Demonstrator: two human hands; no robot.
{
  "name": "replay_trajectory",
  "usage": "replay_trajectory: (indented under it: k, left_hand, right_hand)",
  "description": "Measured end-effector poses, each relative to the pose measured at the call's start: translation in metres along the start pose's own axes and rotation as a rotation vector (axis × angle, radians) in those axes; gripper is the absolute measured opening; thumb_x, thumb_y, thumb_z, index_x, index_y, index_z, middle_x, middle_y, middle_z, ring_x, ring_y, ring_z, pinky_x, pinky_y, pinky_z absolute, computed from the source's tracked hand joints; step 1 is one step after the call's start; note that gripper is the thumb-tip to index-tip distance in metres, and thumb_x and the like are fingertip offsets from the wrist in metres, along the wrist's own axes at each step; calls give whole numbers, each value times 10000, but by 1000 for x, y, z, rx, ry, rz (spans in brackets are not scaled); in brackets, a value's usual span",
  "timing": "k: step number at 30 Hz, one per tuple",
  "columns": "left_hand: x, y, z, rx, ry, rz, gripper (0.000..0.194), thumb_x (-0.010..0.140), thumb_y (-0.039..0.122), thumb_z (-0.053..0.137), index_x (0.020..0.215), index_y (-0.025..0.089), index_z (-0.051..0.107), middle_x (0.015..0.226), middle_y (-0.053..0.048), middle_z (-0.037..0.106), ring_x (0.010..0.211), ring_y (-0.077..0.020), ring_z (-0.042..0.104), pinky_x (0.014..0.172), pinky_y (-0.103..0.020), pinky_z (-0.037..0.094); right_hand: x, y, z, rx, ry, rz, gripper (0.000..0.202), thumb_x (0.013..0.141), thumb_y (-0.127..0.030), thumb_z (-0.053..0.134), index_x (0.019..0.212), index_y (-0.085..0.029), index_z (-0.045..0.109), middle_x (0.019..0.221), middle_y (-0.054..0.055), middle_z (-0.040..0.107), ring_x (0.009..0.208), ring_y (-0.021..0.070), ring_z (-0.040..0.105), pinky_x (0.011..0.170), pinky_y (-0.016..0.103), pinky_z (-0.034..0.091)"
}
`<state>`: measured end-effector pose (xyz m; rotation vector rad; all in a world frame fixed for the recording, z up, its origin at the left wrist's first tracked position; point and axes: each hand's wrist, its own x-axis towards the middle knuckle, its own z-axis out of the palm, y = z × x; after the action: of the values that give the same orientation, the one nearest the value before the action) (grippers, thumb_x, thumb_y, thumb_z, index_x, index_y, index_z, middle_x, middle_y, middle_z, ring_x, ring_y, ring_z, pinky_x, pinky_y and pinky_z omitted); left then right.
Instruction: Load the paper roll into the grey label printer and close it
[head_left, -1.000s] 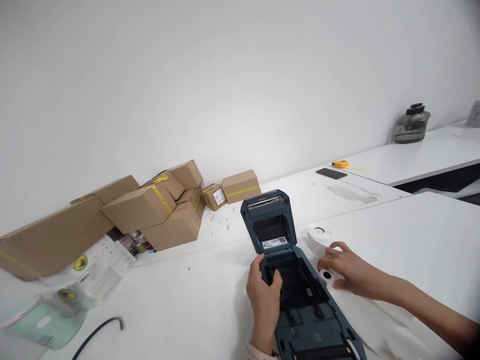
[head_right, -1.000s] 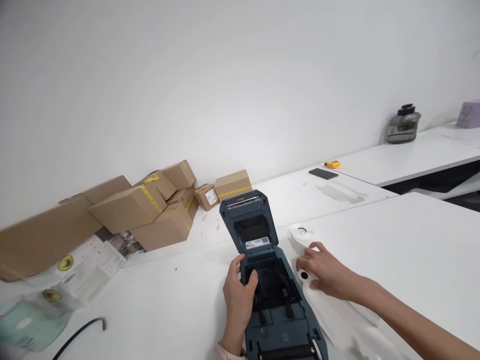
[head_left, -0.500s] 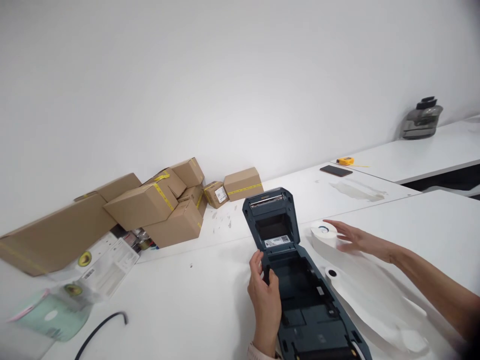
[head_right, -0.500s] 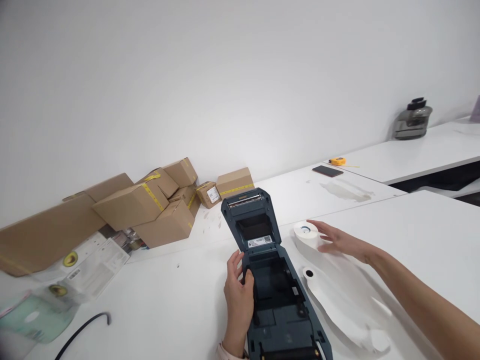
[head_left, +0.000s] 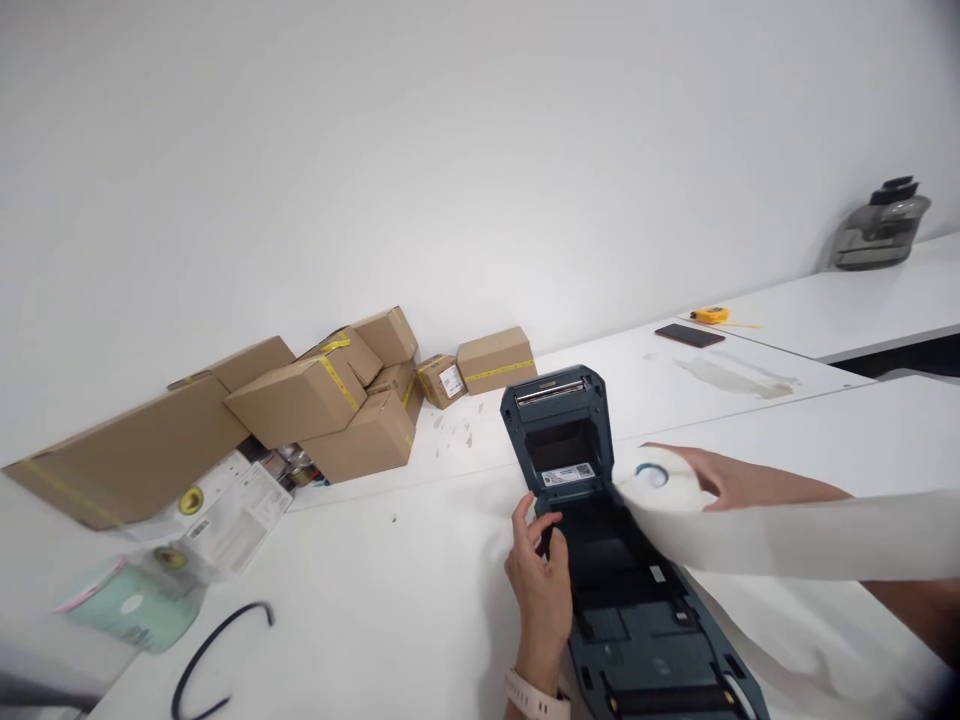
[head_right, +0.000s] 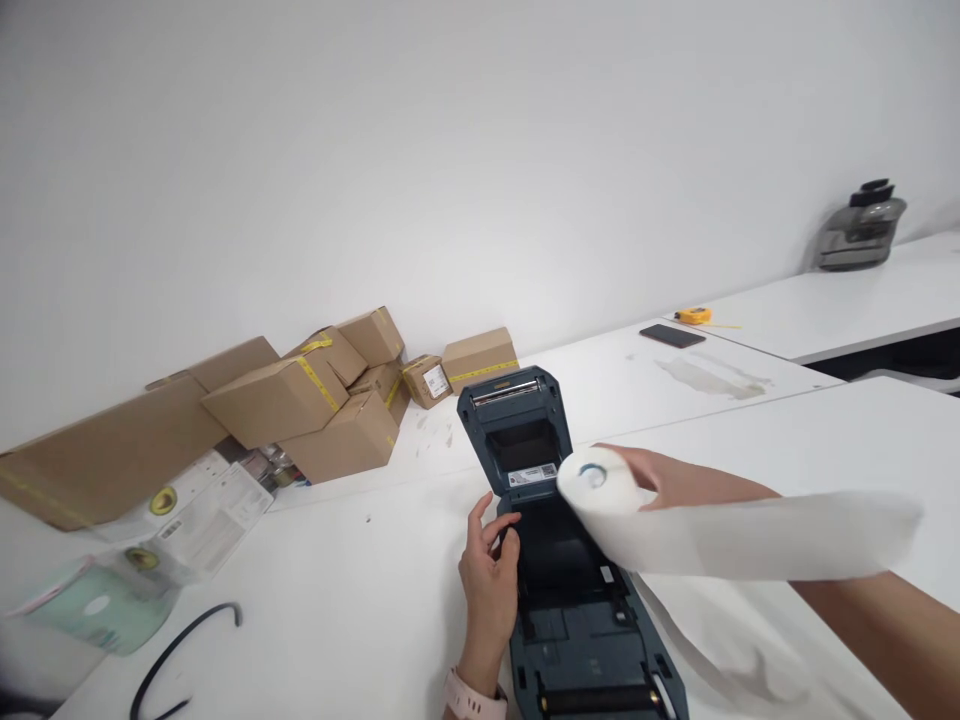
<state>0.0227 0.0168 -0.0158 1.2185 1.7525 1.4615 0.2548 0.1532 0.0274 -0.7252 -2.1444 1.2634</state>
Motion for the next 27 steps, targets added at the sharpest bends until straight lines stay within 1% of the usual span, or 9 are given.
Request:
replay_trajectory:
  k: [2, 3, 4, 6, 11, 14, 19, 22, 27]
  left_hand:
    - [-1, 0, 0, -20, 4, 19, 490, 931, 418, 529, 1393, 267, 464, 1156, -81, 748, 912, -206, 693, 739, -316, 478]
    - [-1, 0, -1, -37, 5, 32, 493, 931, 423, 534, 1392, 260, 463, 1148, -83, 751, 982, -217, 693, 790, -324, 484]
    - [-1, 0, -1, -58, 5, 43, 492, 934, 422, 535, 1391, 256, 462, 1146, -84, 752, 1026, -221, 690, 835, -332, 485]
    - [-1, -1, -2, -94, 7, 46, 476, 940, 394, 524, 1390, 253, 456, 1153, -83, 749, 1051, -219, 689, 886, -343, 481]
    - [1, -5, -2, -90, 5, 26, 455, 942, 336, 503, 1386, 250, 452, 1177, -79, 738, 1047, -216, 682, 899, -358, 474]
    - [1, -7, -1, -118, 2, 23, 457, 940, 310, 493, 1389, 235, 451, 1174, -88, 732, 1069, -216, 670, 929, -366, 462]
    - [2, -12, 1, -180, -18, 26, 463, 930, 338, 521, 1372, 204, 489, 1180, -119, 711, 1108, -228, 654, 976, -379, 456]
    - [4, -13, 0, -132, -38, 59, 405, 934, 347, 516, 1313, 213, 558, 1199, -115, 689, 1132, -229, 637, 1009, -394, 451]
    - [2, -6, -5, 53, -105, 132, 250, 876, 259, 560, 1092, 228, 683, 1164, -84, 674, 1165, -247, 579, 1045, -415, 428]
  right_hand:
    - [6, -35, 11, -116, -234, -32, 619, 618, -489, 794, 1168, -238, 658, 1126, 60, 710, 1048, 296, 659, 921, 352, 505]
    - [8, -49, 17, -161, -318, -38, 603, 607, -434, 807, 1157, -240, 655, 1119, 52, 703, 1027, 286, 661, 893, 339, 514]
    - [11, -60, 23, -205, -386, -31, 601, 602, -401, 813, 1157, -239, 650, 1112, 49, 697, 1006, 279, 662, 862, 333, 522]
    - [16, -69, 35, -270, -435, -4, 633, 574, -374, 828, 1163, -230, 647, 1105, 53, 688, 981, 279, 661, 816, 338, 532]
    - [23, -56, 56, -484, -410, -81, 663, 518, -311, 836, 1155, -223, 676, 1139, 70, 679, 1051, 333, 623, 931, 447, 492]
    - [26, -49, 63, -575, -416, -82, 669, 505, -342, 847, 1142, -197, 703, 1119, 97, 685, 1064, 366, 617, 992, 505, 453]
    - [33, -33, 71, -676, -440, 16, 774, 620, -492, 800, 1302, -157, 656, 1291, 179, 633, 1242, 448, 527, 1061, 564, 393]
    - [36, -25, 73, -725, -449, 30, 778, 682, -533, 755, 1340, -135, 637, 1266, 198, 644, 1226, 450, 538, 1049, 566, 400]
    - [37, -26, 74, -786, -467, 21, 821, 681, -523, 766, 1386, -137, 600, 1184, 183, 667, 1135, 416, 592, 1017, 542, 420]
